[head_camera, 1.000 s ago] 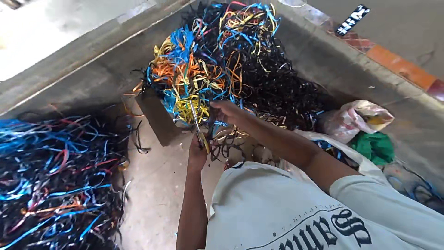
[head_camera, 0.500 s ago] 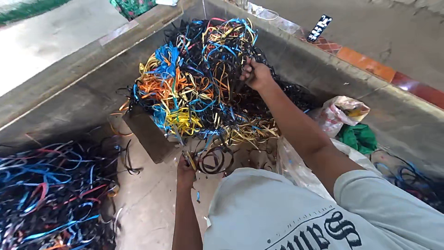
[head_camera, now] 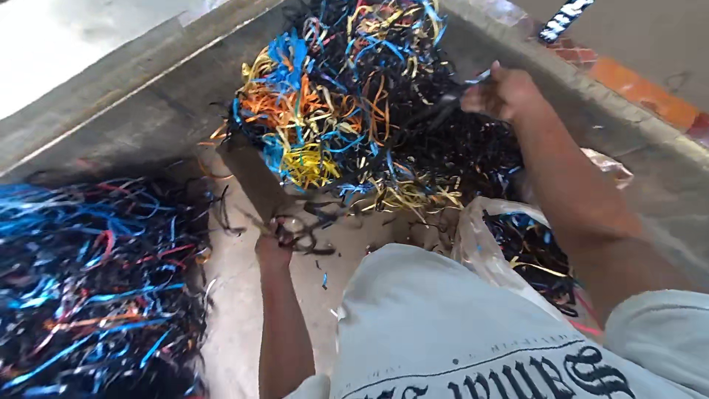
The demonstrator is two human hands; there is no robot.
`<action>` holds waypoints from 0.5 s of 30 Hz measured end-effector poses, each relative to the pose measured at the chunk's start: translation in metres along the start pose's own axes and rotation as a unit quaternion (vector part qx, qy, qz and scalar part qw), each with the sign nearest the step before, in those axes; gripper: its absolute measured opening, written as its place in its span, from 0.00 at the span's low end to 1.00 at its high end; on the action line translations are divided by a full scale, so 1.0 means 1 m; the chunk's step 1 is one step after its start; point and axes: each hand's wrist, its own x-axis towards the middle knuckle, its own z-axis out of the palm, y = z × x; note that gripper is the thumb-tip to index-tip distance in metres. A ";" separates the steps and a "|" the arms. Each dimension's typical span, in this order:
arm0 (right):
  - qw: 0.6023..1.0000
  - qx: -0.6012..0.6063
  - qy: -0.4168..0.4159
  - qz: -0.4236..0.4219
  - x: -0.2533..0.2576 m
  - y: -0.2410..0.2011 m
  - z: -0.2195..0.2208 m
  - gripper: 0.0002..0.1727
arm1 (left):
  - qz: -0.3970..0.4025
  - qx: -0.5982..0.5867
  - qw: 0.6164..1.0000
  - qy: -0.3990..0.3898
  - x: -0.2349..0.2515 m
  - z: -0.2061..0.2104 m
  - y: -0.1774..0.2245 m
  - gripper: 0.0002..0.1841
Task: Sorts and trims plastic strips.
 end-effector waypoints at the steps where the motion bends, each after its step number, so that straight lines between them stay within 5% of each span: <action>1: 0.991 -0.114 -0.060 0.024 -0.005 0.009 0.014 0.37 | -0.017 -0.019 1.000 -0.008 -0.003 0.011 0.006 0.12; 3: 0.951 -0.267 -0.151 0.030 -0.026 0.020 0.049 0.41 | -0.041 -0.051 0.997 -0.037 -0.007 0.032 0.013 0.10; 5: 0.923 -0.323 -0.209 -0.020 -0.058 0.025 0.087 0.33 | -0.061 -0.075 0.993 -0.074 -0.012 0.052 0.012 0.08; 10: 0.813 -0.292 -0.325 -0.386 -0.134 0.058 0.173 0.12 | -0.092 -0.075 0.983 -0.137 -0.032 0.098 0.000 0.09; 12: 0.820 -0.270 -0.336 -0.376 -0.152 0.083 0.203 0.15 | -0.092 -0.074 0.983 -0.139 -0.037 0.106 -0.010 0.12; 15: 0.882 -0.218 -0.324 -0.262 -0.154 0.114 0.221 0.17 | -0.054 -0.055 0.979 -0.190 -0.044 0.113 -0.023 0.14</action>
